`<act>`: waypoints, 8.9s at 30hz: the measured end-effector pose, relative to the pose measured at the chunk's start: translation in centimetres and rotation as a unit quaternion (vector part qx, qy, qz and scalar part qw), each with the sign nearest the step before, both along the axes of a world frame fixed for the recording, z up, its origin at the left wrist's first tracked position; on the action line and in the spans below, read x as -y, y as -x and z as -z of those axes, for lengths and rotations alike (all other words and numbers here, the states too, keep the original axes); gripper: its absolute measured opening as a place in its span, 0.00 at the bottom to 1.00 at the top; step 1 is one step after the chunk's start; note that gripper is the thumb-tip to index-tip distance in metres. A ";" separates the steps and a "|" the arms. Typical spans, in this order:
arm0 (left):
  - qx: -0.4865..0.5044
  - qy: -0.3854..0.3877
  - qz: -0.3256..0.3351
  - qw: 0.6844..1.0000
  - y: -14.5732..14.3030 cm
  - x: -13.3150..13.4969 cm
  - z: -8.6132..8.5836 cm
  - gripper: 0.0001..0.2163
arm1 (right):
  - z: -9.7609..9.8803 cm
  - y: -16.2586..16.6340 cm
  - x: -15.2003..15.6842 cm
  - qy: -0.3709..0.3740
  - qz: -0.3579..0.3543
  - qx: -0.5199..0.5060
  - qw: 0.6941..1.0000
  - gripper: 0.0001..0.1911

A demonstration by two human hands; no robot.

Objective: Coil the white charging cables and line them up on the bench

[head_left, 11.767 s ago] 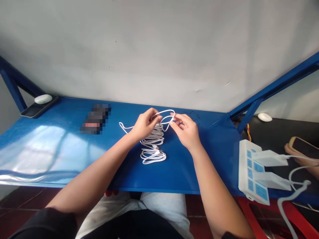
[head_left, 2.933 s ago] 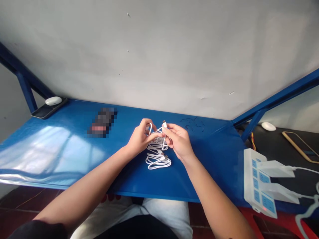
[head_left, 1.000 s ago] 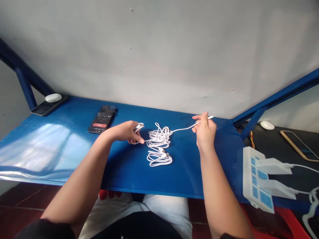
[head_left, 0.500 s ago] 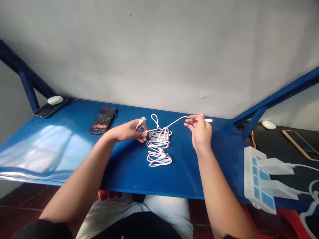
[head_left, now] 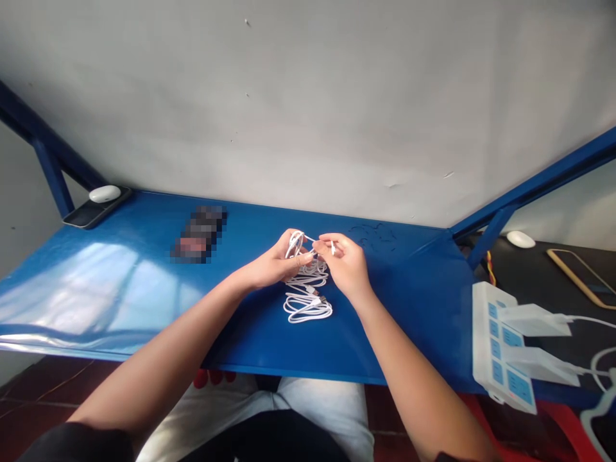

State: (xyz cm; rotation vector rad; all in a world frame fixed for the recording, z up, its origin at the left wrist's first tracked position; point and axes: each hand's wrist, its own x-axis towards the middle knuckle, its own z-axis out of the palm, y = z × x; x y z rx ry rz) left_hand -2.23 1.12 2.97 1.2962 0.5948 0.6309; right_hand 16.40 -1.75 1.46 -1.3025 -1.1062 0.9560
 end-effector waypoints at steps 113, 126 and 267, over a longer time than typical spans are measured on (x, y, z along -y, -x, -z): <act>0.048 0.238 0.187 0.952 -0.2 0.2 0.0 0.16 | -1.7 -1.4 1.5 -0.147 -0.093 0.210 0.962 0.05; 0.073 0.167 0.044 0.982 -0.9 0.5 0.0 0.19 | -2.5 -1.9 1.0 -0.153 0.077 -0.017 0.985 0.26; -0.126 -0.115 -0.004 0.985 -1.2 0.5 1.4 0.18 | -0.8 1.6 1.6 -0.069 -0.065 0.066 0.993 0.13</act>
